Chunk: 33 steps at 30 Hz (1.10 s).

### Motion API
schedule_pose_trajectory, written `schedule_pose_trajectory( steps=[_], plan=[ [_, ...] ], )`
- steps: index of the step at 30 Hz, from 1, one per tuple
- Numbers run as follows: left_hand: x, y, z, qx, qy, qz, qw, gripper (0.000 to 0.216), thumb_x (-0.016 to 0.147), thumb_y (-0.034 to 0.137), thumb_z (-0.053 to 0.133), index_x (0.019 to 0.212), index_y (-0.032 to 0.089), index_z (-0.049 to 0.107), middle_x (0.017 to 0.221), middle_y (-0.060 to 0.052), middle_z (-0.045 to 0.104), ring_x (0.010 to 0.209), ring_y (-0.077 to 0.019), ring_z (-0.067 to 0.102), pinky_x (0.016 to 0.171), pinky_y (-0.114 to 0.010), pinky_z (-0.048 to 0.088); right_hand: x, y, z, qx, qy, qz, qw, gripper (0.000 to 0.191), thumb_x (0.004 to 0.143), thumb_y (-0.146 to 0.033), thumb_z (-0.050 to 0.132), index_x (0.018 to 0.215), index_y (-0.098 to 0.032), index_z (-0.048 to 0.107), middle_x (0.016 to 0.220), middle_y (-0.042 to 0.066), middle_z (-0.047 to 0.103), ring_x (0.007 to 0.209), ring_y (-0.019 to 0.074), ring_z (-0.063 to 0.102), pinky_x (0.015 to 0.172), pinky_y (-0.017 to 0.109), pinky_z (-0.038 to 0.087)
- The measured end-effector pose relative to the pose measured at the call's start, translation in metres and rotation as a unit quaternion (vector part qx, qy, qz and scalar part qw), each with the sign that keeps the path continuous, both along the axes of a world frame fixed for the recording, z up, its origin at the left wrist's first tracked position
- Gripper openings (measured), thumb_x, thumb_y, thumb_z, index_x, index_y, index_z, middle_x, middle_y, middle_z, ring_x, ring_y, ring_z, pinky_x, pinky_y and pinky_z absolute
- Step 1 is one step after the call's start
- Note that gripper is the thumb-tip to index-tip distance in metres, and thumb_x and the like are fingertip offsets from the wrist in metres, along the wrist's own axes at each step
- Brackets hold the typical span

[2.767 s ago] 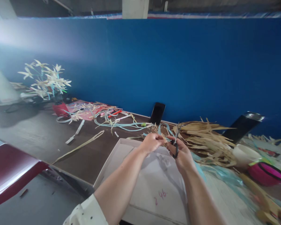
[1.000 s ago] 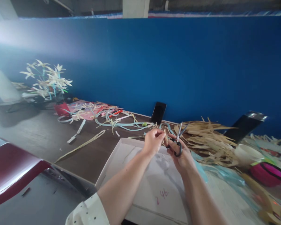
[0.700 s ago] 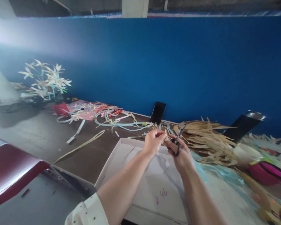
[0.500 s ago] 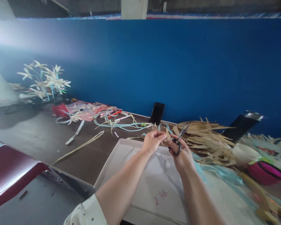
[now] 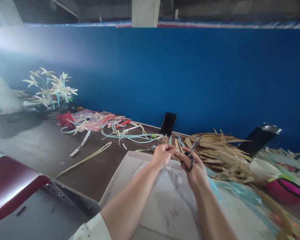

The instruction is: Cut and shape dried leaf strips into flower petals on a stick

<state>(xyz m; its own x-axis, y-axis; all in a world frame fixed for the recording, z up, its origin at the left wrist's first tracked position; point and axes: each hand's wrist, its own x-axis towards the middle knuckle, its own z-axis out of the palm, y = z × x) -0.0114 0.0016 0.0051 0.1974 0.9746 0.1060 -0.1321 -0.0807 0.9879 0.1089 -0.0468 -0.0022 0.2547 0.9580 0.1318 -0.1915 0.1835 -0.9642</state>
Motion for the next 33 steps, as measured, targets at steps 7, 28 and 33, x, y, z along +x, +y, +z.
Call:
schedule_pose_trajectory(
  steps=[7, 28, 33],
  plan=[
    [-0.016, 0.011, 0.008, -0.037, -0.095, -0.002, 0.995, 0.026, 0.064, 0.035, 0.066, 0.071, 0.011, 0.063, 0.062, -0.002, 0.058, 0.054, -0.0070, 0.051, 0.053, -0.018, 0.042, -0.002, -0.008, 0.005, -0.088, -0.093, 0.109, 0.986, 0.041, 0.069, -0.043, 0.066, 0.103, -0.020, 0.064, 0.071, 0.004, 0.063, 0.059, 0.0123, 0.051, 0.041, 0.020, 0.027],
    [-0.020, 0.012, 0.012, -0.054, -0.091, 0.016, 0.994, 0.019, 0.064, 0.030, 0.066, 0.069, 0.012, 0.063, 0.060, -0.002, 0.058, 0.057, -0.0083, 0.053, 0.052, -0.018, 0.042, -0.005, -0.009, 0.005, -0.067, -0.210, 0.131, 0.966, 0.041, 0.068, -0.045, 0.066, 0.101, -0.020, 0.068, 0.053, -0.001, 0.056, 0.046, 0.0112, 0.045, 0.048, 0.025, 0.034],
    [-0.019, 0.012, 0.012, -0.073, -0.089, 0.020, 0.993, 0.017, 0.064, 0.027, 0.066, 0.070, 0.012, 0.063, 0.061, -0.002, 0.059, 0.058, -0.0089, 0.054, 0.052, -0.018, 0.043, -0.005, -0.008, 0.004, -0.075, -0.230, 0.118, 0.963, 0.041, 0.067, -0.046, 0.066, 0.098, -0.020, 0.068, 0.050, -0.003, 0.055, 0.044, 0.0117, 0.045, 0.047, 0.026, 0.035]
  ],
)
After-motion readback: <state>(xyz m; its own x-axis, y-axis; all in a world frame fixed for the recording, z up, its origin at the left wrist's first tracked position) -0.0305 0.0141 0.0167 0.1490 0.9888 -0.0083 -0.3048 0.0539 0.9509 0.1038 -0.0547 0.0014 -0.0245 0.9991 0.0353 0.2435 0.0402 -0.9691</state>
